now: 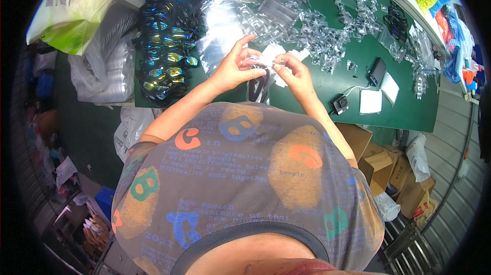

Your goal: Packaging swimming goggles into small plastic bags at a workbench.

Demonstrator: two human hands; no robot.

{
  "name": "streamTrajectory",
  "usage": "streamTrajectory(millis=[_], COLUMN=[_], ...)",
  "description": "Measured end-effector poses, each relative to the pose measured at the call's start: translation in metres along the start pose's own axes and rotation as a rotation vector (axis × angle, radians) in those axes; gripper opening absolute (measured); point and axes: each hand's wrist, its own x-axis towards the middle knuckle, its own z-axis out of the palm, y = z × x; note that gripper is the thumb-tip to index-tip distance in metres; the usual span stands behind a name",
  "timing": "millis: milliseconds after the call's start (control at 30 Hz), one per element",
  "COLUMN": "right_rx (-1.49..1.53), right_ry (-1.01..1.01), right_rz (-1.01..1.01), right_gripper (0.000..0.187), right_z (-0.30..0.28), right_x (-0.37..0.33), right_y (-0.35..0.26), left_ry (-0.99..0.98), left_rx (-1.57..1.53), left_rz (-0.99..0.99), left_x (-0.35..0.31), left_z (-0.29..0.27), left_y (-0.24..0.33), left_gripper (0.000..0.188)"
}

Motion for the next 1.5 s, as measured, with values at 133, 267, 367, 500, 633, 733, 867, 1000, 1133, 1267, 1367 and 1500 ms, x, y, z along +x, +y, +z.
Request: streamTrajectory(millis=[133, 267, 367, 500, 633, 733, 867, 1000, 1133, 1267, 1367, 1500], right_rx=[-0.104, -0.085, -0.081, -0.057, -0.084, -0.102, -0.086, -0.16, -0.164, -0.249, -0.289, -0.289], right_ry=[-0.046, -0.066, -0.103, -0.12, -0.14, -0.152, -0.186, -0.213, -0.253, -0.31, -0.313, -0.339], right_rz=[-0.064, -0.03, -0.024, -0.017, 0.047, -0.012, 0.012, -0.021, -0.027, -0.055, -0.069, -0.117], right_gripper=[0.011, 0.01, 0.01, 0.01, 0.01, 0.01, 0.009, 0.011, 0.012, 0.013, 0.014, 0.017], right_z=[-0.002, 0.003, 0.003, 0.004, 0.005, 0.004, 0.004, 0.005, 0.003, 0.004, 0.003, 0.005], right_x=[0.003, 0.006, 0.009, 0.01, 0.013, 0.015, 0.019, 0.023, 0.027, 0.034, 0.035, 0.04], right_y=[0.002, -0.007, -0.002, -0.002, -0.014, -0.008, -0.019, -0.02, -0.021, -0.025, -0.026, -0.037], left_ry=[-0.007, -0.005, -0.008, -0.012, -0.007, -0.015, -0.018, -0.019, -0.021, -0.019, -0.02, -0.015], left_rx=[0.016, -0.015, -0.025, -0.017, -0.041, -0.013, -0.016, 0.012, 0.004, 0.017, 0.041, 0.052], left_rz=[0.002, 0.003, -0.003, 0.005, -0.004, -0.013, -0.023, -0.017, -0.017, -0.001, -0.008, 0.012], left_x=[0.0, -0.001, 0.0, 0.0, 0.0, 0.0, 0.0, 0.0, 0.001, 0.001, 0.001, 0.002], left_z=[0.001, 0.002, 0.002, 0.002, 0.003, 0.006, 0.008, 0.007, 0.008, 0.007, 0.007, 0.005], left_y=[0.001, 0.0, 0.001, 0.0, 0.002, 0.007, 0.009, 0.009, 0.01, 0.008, 0.011, 0.005], left_gripper=[0.101, 0.1, 0.1, 0.099, 0.099, 0.099, 0.1, 0.099, 0.098, 0.097, 0.097, 0.099])
